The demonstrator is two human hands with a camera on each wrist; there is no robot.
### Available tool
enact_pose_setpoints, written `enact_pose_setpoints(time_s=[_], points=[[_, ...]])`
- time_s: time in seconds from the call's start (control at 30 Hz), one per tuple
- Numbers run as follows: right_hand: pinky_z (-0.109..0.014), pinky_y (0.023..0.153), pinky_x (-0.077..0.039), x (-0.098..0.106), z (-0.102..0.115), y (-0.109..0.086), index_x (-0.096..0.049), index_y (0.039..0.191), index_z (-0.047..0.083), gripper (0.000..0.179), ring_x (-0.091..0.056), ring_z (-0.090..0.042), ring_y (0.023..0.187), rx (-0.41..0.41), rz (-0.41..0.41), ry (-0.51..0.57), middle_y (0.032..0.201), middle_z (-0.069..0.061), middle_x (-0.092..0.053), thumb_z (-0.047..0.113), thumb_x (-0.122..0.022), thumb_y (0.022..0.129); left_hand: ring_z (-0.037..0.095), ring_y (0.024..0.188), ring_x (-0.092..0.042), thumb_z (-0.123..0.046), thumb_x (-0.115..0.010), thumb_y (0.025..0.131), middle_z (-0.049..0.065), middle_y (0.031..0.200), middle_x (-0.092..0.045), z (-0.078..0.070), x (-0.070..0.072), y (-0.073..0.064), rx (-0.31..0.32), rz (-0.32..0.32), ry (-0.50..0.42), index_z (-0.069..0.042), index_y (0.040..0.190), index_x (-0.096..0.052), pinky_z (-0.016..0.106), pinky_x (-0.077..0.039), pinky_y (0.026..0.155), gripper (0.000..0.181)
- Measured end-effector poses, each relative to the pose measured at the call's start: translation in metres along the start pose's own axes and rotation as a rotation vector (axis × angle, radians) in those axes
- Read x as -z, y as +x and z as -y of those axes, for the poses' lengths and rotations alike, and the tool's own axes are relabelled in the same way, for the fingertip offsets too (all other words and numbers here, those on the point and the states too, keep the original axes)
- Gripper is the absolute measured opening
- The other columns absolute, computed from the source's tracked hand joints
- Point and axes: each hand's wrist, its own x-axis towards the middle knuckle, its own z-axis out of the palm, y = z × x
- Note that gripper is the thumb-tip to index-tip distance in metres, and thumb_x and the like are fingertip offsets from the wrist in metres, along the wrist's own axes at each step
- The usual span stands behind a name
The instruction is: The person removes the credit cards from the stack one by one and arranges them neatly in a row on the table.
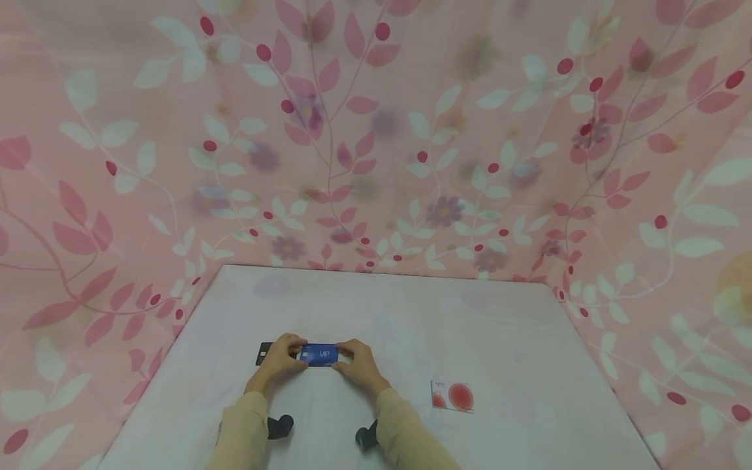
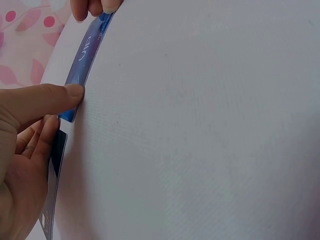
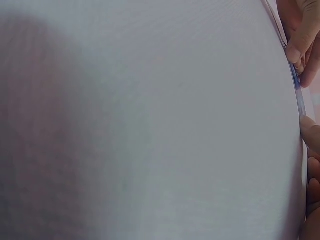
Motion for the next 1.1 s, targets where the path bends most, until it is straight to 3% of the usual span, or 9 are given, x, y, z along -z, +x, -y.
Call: enact_pose_setpoints(time_s=[0.5, 0.83, 1.1], points=[[-0.030, 0.089, -0.047, -0.0010, 0.0017, -0.0015, -0.064, 0.114, -0.002, 0.040, -0.060, -0.020, 0.095, 0.008, -0.005, -0.030, 0.101, -0.009, -0.065, 0.009, -0.075, 0.077, 0.030, 0.098, -0.060, 0.003, -0.079, 0.064, 0.017, 0.111, -0.055, 0.0020, -0.0010, 0.0007, -0.030, -0.004, 0.012, 0.008, 0.109, -0.062, 0.044, -0.048, 0.089, 0.049], [-0.031, 0.090, -0.047, -0.0007, 0.0038, -0.0033, -0.064, 0.113, -0.002, 0.039, -0.061, -0.022, 0.096, 0.019, -0.009, -0.030, 0.101, -0.009, -0.065, 0.009, -0.075, 0.076, 0.029, 0.101, -0.059, 0.003, -0.078, 0.066, 0.015, 0.114, -0.055, 0.0045, -0.0031, 0.0006, 0.012, -0.010, 0.011, 0.005, 0.111, -0.063, 0.047, -0.046, 0.092, 0.048], [-0.032, 0.091, -0.047, -0.0024, 0.0033, -0.0036, -0.064, 0.113, -0.001, 0.039, -0.061, -0.021, 0.097, 0.008, -0.018, -0.025, 0.102, -0.008, -0.065, 0.009, -0.074, 0.077, 0.030, 0.099, -0.059, 0.002, -0.078, 0.065, 0.016, 0.113, -0.055, 0.0047, -0.0037, 0.0012, -0.002, -0.012, 0.012, 0.006, 0.110, -0.063, 0.047, -0.047, 0.090, 0.048]])
